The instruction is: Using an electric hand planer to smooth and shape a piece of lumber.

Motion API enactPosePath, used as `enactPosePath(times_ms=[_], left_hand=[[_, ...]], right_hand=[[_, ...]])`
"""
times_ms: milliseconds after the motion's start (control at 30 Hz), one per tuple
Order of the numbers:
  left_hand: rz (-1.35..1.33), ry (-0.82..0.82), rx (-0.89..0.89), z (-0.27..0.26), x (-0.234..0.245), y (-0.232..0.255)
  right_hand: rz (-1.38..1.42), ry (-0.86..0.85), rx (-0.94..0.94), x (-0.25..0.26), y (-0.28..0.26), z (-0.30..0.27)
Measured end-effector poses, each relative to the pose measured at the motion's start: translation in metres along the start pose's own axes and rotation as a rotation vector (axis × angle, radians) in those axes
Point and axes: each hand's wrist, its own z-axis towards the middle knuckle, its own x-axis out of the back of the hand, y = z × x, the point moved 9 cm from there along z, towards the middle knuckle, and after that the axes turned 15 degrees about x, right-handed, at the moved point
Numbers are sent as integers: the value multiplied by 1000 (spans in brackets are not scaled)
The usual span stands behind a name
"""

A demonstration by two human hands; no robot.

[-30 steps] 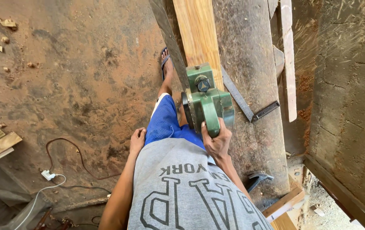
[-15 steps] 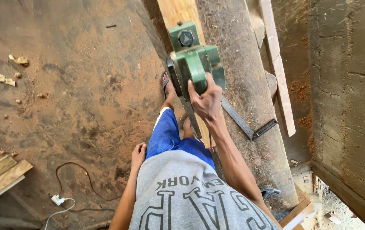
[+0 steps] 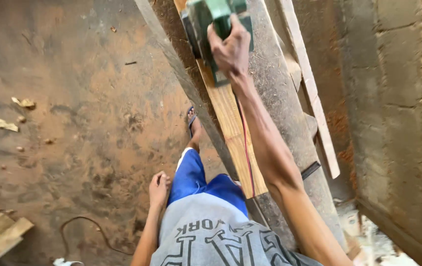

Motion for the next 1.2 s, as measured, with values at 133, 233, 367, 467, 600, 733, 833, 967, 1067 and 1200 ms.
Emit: enactPosePath(times_ms=[133, 233, 367, 467, 600, 733, 833, 967, 1067, 1200], left_hand=[[-72, -80, -269, -38, -55, 57], [-172, -448, -128, -44, -130, 53], [-192, -630, -7, -64, -211, 30], [42, -765, -25, -120, -261, 30], [272, -551, -199, -158, -281, 30], [170, -322, -219, -141, -283, 19], [124, -266, -74, -131, -271, 14], [35, -494, -197, -202, -253, 42], [-220, -550, -440, -264, -227, 73], [-423, -619, -567, -358, -195, 112]], right_hand=[[50, -62, 4, 47, -48, -7], [-57, -110, -232, 129, -71, -91], [-164, -70, -471, 232, -114, -218], [-164, 53, -768, 305, -110, -339], [-105, 151, -922, 360, -102, -466], [-157, 153, -991, 389, -54, -567], [-122, 127, -932, 397, -30, -612], [-97, 102, -963, 395, -44, -617], [-82, 83, -867, 399, -28, -630], [-116, 76, -854, 405, 1, -632]])
